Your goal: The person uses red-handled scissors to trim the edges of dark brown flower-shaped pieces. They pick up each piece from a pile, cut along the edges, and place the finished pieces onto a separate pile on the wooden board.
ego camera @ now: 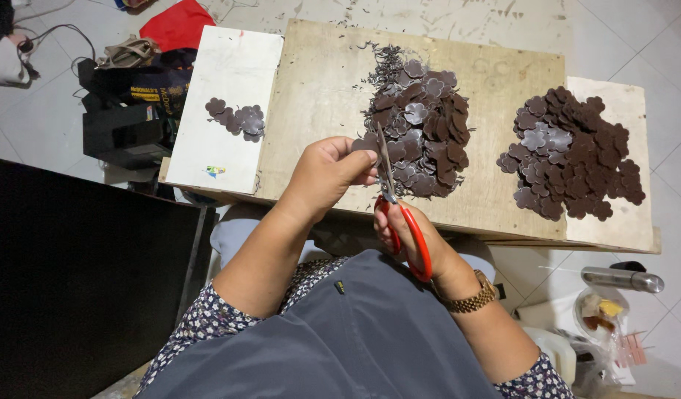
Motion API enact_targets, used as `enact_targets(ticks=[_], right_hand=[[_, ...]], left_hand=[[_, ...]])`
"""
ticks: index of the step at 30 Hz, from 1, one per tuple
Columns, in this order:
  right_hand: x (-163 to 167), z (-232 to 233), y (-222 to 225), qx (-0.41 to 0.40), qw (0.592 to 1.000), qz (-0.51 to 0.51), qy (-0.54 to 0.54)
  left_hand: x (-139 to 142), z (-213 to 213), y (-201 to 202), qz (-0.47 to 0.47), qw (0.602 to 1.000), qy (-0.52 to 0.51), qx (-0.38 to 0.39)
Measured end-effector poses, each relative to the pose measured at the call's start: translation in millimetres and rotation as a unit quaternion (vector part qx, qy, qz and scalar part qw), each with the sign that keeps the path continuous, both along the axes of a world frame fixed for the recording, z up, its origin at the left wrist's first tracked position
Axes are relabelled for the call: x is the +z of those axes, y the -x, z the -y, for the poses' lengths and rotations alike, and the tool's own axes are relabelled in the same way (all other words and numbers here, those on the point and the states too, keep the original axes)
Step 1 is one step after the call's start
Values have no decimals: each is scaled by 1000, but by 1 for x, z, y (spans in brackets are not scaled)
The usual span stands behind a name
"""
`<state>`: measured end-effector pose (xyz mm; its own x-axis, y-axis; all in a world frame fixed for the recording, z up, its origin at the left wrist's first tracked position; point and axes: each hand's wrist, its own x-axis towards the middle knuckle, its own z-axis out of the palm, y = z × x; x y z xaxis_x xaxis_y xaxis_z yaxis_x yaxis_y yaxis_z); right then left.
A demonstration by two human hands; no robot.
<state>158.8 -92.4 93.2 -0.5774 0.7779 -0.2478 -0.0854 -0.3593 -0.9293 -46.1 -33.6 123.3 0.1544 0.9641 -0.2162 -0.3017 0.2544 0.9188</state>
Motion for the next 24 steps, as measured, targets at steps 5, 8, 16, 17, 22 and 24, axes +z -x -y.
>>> enact_targets(ticks=[5,8,16,17,22,24], right_hand=[[-2,-2,1,28,999,-42,-9],[-1,-2,1,36,998,-39,-40],[1,-1,2,17,999,-39,-7],[1,-1,1,16,999,-34,-5],[-1,-3,1,12,999,-32,14],[-2,-3,2,19,999,-41,1]], left_hand=[[1,0,3,-37,999,-22,-32],[0,1,4,-45,998,-21,-39],[-2,-1,2,-31,999,-8,-34],[-2,-1,2,-32,999,-7,-32],[-5,-1,0,9,1000,-9,-27],[-4,-2,0,15,999,-8,-27]])
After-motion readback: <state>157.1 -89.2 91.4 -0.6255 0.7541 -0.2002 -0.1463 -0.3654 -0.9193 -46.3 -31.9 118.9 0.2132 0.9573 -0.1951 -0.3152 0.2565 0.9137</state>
